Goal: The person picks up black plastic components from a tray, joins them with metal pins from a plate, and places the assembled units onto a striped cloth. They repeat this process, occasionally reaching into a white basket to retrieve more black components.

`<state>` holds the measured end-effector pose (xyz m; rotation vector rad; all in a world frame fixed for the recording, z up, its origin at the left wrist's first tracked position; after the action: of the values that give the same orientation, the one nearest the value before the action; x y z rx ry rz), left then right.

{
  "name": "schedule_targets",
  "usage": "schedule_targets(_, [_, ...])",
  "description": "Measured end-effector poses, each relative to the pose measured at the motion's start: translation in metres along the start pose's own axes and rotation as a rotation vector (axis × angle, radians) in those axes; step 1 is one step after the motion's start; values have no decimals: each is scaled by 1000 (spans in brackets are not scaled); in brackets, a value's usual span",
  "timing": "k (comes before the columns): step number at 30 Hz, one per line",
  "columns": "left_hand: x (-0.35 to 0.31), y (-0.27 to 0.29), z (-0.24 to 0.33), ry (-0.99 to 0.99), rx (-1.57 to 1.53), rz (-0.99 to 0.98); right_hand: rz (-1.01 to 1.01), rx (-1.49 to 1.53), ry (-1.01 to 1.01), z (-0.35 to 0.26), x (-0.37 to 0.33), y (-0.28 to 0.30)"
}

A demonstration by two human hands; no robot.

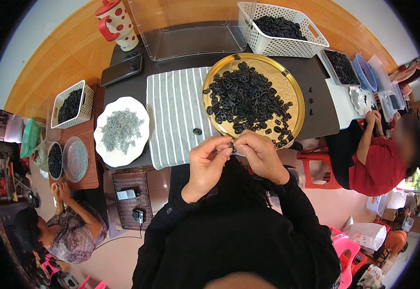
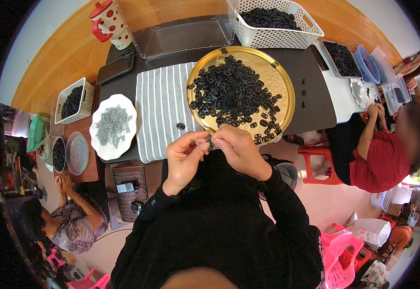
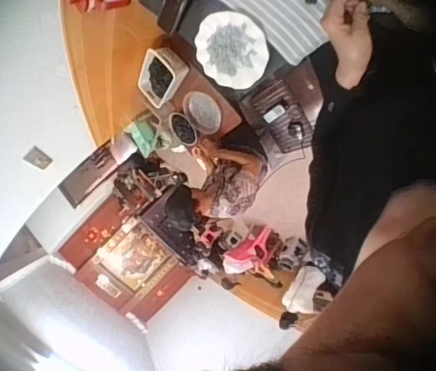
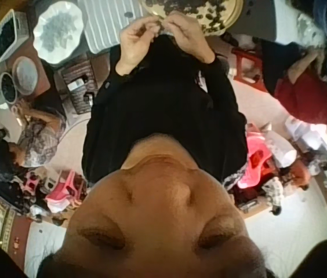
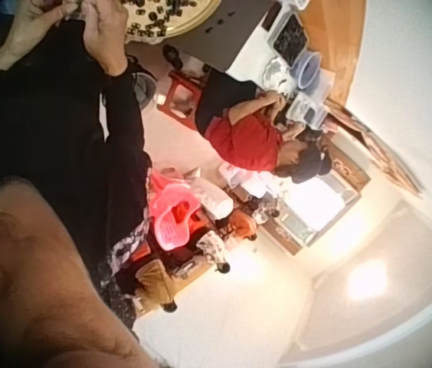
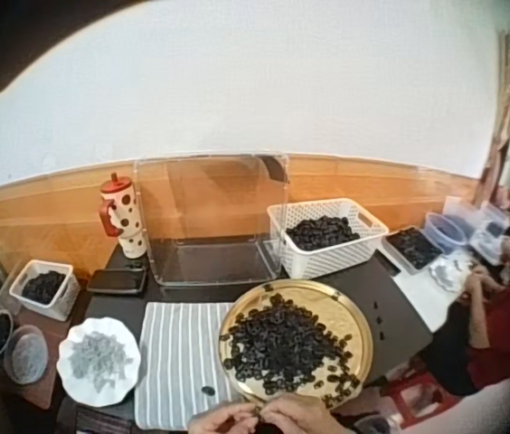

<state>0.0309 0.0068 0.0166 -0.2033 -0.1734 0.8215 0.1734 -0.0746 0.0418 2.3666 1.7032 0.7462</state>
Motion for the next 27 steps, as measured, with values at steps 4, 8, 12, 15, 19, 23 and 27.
schedule_targets(4, [-3, -1, 1, -40, -11, 6, -32, -52, 3, 0, 0, -4])
schedule_targets(8, [-6, 0, -1, -29, -18, 32, -44, -9, -37, 7, -3, -9])
schedule_targets(12, [-4, 0, 0, -48, -45, 30, 2, 186, -206, 0, -5, -5])
schedule_targets(15, [-3, 2, -2, -53, -87, 23, 235, 94, -272, -7, -6, 27])
schedule_targets(19, [-2, 13, -3, -35, -87, 93, 445, -346, -159, 17, -11, 87])
schedule_targets(23, [0, 14, -7, -10, -93, 80, 222, -616, -45, 24, -13, 87])
schedule_targets(27, [0, 13, -7, -20, -78, 73, 133, -791, -48, 22, -12, 72])
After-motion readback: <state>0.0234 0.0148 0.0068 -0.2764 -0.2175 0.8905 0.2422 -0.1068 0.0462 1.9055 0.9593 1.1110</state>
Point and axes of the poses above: each hand's wrist, its own x-axis towards the middle knuckle, its own y-axis out of the back of the hand, z = x × y, the point moved 2 cm from there along x, towards the middle knuckle, and after that the axes turned 1 degree about z, right-handed, at the moved point
